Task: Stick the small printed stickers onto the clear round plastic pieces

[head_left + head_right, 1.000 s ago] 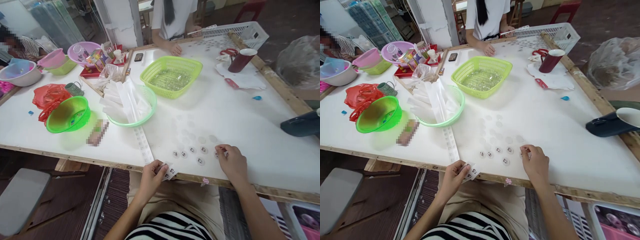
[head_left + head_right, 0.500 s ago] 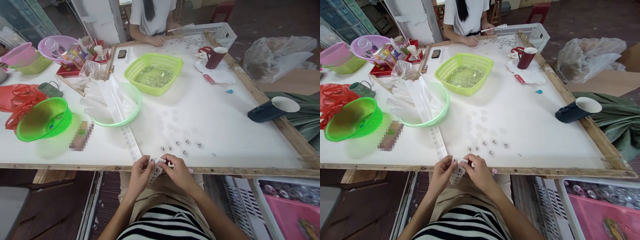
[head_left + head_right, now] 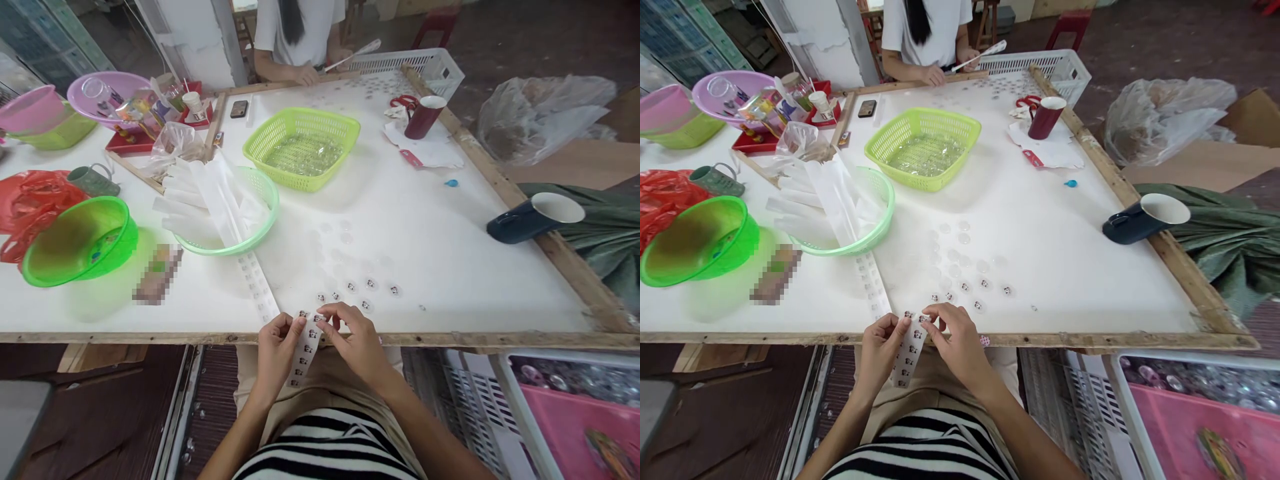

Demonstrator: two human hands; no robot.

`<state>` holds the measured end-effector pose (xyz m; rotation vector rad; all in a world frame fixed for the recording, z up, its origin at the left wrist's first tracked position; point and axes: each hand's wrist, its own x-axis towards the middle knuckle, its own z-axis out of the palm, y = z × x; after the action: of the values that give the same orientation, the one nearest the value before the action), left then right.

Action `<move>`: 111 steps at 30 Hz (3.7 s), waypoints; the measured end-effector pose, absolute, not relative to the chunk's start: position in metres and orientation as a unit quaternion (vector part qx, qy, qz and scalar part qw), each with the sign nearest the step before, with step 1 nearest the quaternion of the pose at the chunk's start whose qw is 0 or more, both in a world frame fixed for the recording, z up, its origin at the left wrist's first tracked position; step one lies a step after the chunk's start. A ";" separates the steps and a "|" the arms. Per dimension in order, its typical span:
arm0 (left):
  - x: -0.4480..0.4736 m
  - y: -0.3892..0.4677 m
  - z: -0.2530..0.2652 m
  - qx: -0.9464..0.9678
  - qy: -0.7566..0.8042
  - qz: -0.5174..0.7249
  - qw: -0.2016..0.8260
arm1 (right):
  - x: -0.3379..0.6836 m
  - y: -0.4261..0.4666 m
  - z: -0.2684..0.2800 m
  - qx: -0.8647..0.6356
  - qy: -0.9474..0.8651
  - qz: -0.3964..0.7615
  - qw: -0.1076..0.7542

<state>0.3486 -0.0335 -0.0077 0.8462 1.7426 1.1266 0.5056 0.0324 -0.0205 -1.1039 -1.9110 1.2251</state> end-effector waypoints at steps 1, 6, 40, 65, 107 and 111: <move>0.349 -0.034 -0.008 0.339 0.704 0.450 0.432 | 0.506 0.032 -0.020 -0.411 -0.733 0.441 0.314; 0.348 -0.035 -0.012 0.355 0.719 0.439 0.405 | 0.508 0.034 -0.017 -0.409 -0.719 0.437 0.354; 0.342 -0.036 -0.024 0.419 0.720 0.383 0.400 | 0.477 0.113 -0.068 -0.522 -0.706 0.399 0.262; 0.342 -0.037 -0.020 0.414 0.713 0.387 0.412 | 0.501 0.146 -0.071 -0.575 -0.665 0.401 0.257; 0.344 -0.038 -0.009 0.373 0.672 0.442 0.462 | 0.503 0.039 -0.024 -0.358 -0.805 0.344 0.324; 0.345 -0.038 -0.010 0.379 0.677 0.444 0.449 | 0.503 0.041 -0.024 -0.352 -0.818 0.298 0.342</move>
<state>0.3454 -0.0381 -0.0096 0.9379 1.6740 1.0986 0.5027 0.0409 -0.0245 -0.9157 -2.1280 0.7750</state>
